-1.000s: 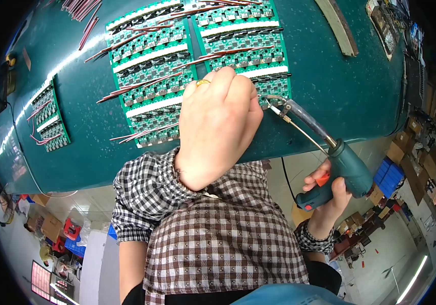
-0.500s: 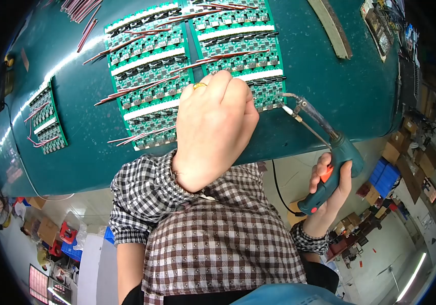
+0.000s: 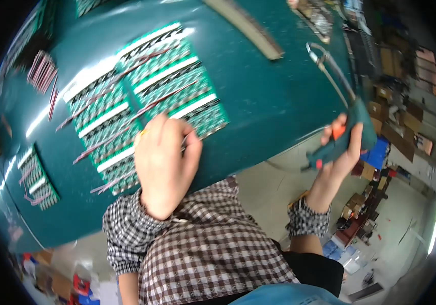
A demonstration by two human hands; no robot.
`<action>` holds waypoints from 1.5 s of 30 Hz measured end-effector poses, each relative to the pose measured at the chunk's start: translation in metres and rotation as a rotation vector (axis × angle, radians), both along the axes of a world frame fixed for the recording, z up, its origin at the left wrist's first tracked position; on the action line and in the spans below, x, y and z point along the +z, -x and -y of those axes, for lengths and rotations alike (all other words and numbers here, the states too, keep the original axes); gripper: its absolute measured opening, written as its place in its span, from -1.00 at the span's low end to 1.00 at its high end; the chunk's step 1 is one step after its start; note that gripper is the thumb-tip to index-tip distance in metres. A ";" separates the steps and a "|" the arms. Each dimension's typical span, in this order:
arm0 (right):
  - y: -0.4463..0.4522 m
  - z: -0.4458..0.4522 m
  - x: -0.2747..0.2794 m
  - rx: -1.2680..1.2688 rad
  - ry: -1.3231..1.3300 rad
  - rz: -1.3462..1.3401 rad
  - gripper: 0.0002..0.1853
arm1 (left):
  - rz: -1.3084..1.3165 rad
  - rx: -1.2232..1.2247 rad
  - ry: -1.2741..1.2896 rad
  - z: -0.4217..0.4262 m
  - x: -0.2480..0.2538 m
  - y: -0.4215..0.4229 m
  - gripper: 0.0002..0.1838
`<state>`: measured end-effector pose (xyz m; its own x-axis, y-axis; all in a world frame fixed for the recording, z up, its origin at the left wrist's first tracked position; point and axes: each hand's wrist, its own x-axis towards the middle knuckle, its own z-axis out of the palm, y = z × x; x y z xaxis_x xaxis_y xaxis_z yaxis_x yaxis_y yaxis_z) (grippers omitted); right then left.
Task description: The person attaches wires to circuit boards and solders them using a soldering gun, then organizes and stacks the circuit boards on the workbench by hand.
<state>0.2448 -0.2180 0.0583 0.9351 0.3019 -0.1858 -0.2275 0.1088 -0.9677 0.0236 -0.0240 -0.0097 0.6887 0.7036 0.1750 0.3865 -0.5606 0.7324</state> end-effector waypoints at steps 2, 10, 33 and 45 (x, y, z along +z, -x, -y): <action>-0.040 -0.008 0.000 -0.066 0.129 0.247 -0.63 | 0.021 0.011 -0.046 0.000 0.002 -0.002 -0.82; -0.102 -0.032 -0.013 -0.087 0.298 0.315 -0.67 | 0.007 0.022 -0.037 0.002 0.004 -0.002 -0.81; -0.051 -0.029 0.003 -0.028 0.287 0.596 -0.74 | 0.033 0.021 -0.057 -0.002 0.002 -0.002 -0.82; 0.047 0.024 0.000 0.215 -0.111 -0.230 -0.53 | 0.031 0.052 -0.054 0.001 -0.008 0.002 -0.81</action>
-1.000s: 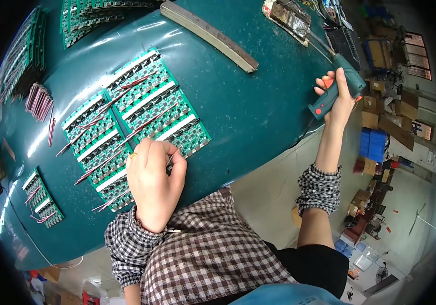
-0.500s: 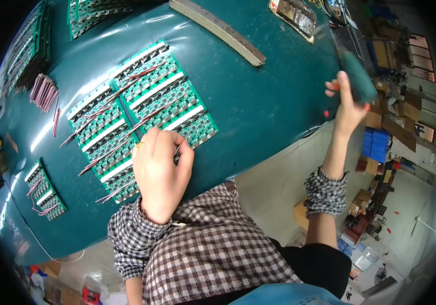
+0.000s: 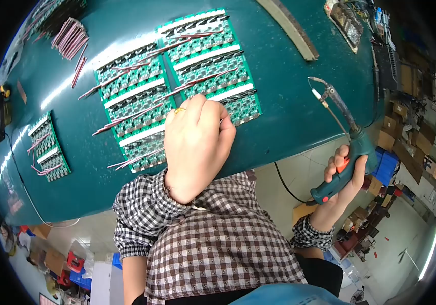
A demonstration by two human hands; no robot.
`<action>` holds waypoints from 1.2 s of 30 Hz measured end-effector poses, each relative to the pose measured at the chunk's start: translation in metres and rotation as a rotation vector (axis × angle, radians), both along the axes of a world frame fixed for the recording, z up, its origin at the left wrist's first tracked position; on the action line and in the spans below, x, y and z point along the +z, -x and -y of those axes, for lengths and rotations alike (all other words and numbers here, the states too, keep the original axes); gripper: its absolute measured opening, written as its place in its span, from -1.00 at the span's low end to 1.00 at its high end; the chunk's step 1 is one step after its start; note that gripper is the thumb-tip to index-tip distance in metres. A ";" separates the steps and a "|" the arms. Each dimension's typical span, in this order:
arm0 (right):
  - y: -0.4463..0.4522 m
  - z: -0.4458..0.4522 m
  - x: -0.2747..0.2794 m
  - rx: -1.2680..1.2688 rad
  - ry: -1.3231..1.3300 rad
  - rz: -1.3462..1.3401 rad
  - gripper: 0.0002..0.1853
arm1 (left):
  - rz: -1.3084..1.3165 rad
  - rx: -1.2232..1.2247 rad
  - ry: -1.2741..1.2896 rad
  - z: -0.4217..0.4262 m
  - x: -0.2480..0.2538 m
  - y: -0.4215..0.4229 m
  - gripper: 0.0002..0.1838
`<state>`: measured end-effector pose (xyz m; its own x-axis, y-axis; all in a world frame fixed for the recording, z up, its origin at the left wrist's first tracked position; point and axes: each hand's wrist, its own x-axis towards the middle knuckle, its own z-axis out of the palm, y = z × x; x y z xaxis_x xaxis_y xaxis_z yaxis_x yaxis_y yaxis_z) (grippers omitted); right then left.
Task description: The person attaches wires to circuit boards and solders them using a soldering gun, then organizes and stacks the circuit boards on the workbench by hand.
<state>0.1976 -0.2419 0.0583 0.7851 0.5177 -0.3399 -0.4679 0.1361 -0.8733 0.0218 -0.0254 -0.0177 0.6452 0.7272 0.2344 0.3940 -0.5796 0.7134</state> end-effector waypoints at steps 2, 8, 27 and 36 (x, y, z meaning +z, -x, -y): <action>0.005 0.001 -0.001 0.019 -0.008 -0.048 -0.53 | 0.014 0.002 -0.017 0.000 -0.003 0.000 -0.81; 0.009 -0.002 -0.002 -0.009 0.024 -0.045 -0.53 | -0.013 -0.006 0.007 -0.001 -0.001 0.000 -0.81; -0.129 -0.083 -0.008 -0.188 0.591 1.016 -0.68 | -0.016 -0.038 0.003 -0.002 0.008 -0.002 -0.81; -0.099 -0.069 0.034 -0.304 0.466 1.113 -0.75 | -0.012 -0.040 -0.002 -0.004 0.008 -0.002 -0.82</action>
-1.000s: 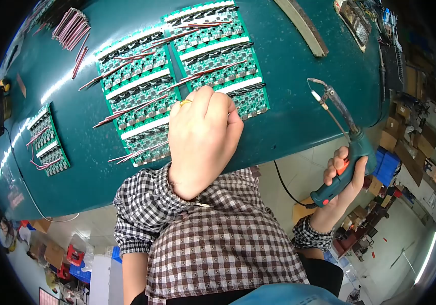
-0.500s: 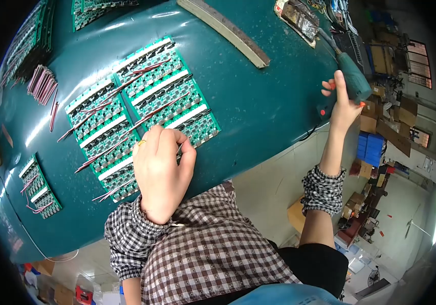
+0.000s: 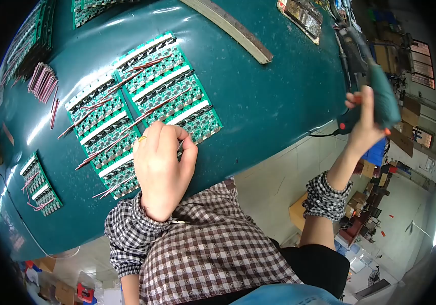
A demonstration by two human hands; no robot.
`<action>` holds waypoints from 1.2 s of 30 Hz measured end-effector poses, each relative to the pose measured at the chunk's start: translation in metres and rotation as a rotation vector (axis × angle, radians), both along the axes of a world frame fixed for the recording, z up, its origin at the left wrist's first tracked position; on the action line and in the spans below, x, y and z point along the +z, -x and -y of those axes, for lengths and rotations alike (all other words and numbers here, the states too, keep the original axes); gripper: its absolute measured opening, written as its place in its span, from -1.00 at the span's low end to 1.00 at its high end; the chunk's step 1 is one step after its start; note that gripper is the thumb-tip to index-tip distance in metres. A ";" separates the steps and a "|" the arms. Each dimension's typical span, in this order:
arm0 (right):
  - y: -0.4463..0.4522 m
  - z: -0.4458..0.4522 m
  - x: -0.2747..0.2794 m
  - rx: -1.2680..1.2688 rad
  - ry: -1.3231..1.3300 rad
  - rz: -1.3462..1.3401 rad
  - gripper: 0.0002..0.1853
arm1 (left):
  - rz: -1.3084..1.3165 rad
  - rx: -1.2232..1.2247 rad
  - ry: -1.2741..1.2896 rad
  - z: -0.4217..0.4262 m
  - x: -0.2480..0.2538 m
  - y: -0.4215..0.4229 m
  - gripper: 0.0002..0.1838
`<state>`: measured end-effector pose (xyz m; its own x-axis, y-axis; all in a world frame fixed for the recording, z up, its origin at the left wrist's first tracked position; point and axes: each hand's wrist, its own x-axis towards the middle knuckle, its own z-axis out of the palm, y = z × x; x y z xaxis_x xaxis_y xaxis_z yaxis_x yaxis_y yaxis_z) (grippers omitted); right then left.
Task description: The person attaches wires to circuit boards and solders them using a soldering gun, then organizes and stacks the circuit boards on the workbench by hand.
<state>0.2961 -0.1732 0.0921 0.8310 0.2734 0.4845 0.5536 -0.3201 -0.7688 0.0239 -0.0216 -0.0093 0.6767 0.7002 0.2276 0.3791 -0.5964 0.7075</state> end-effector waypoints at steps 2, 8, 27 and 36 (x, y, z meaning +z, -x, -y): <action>-0.003 0.005 -0.007 0.068 -0.141 0.073 -0.77 | 0.004 -0.005 0.009 0.000 0.000 0.000 -0.82; 0.048 0.040 -0.016 0.096 -0.240 -0.524 -0.72 | 0.025 0.004 -0.010 -0.002 -0.005 0.002 -0.81; 0.135 0.064 -0.034 0.285 -0.307 -1.215 -0.46 | 0.013 0.056 0.017 0.001 -0.015 0.004 -0.82; 0.160 0.068 -0.027 0.322 0.178 -0.812 -0.36 | -0.042 0.045 0.044 0.005 -0.013 0.002 -0.82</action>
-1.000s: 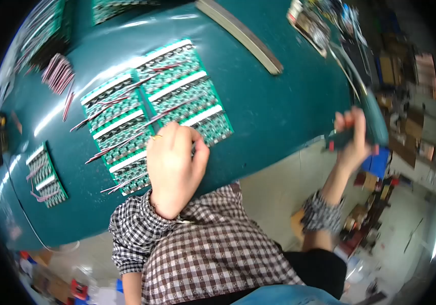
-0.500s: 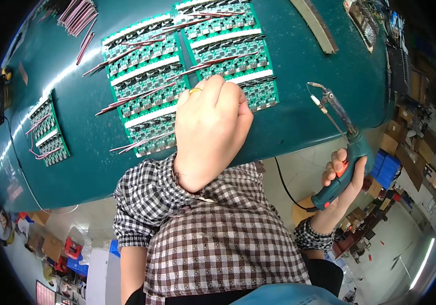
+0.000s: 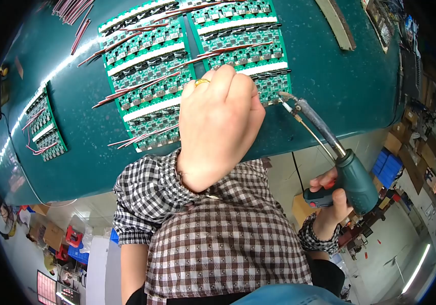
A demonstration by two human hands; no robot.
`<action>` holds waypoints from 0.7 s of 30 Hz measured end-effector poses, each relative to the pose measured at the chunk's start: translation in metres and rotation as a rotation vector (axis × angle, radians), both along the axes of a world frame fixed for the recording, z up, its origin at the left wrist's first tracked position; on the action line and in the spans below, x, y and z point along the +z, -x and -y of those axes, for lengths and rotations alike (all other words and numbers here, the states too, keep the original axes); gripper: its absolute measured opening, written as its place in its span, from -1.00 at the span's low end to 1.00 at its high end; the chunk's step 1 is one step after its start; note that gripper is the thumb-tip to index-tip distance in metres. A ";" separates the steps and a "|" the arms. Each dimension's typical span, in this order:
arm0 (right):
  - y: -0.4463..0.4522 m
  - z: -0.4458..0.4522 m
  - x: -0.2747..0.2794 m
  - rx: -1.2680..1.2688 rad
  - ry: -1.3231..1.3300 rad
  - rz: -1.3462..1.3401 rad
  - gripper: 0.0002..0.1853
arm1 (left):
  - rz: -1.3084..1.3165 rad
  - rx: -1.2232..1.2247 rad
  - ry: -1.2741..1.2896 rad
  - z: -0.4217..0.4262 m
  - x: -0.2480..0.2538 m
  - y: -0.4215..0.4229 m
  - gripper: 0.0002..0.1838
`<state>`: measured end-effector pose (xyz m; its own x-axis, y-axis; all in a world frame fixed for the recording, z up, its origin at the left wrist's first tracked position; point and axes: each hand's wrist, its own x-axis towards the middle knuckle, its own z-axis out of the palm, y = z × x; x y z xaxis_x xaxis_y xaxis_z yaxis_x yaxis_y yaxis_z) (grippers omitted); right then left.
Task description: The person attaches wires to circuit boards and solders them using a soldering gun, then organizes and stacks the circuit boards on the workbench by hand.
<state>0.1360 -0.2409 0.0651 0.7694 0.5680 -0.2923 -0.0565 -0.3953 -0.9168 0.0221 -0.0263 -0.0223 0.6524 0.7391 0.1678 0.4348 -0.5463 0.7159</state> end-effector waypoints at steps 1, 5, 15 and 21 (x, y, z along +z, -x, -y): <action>0.003 -0.003 -0.001 0.011 0.028 0.053 -0.36 | 0.005 -0.002 0.003 0.000 0.000 0.000 -0.82; 0.006 -0.007 0.003 0.041 0.051 0.040 -0.43 | 0.026 -0.007 0.011 0.000 0.001 0.000 -0.81; 0.005 0.011 0.000 0.074 0.030 -0.064 -0.32 | 0.044 -0.002 -0.008 0.000 -0.002 0.000 -0.81; 0.007 0.001 0.001 0.112 0.092 0.057 -0.40 | 0.034 -0.007 0.000 0.000 0.000 0.000 -0.81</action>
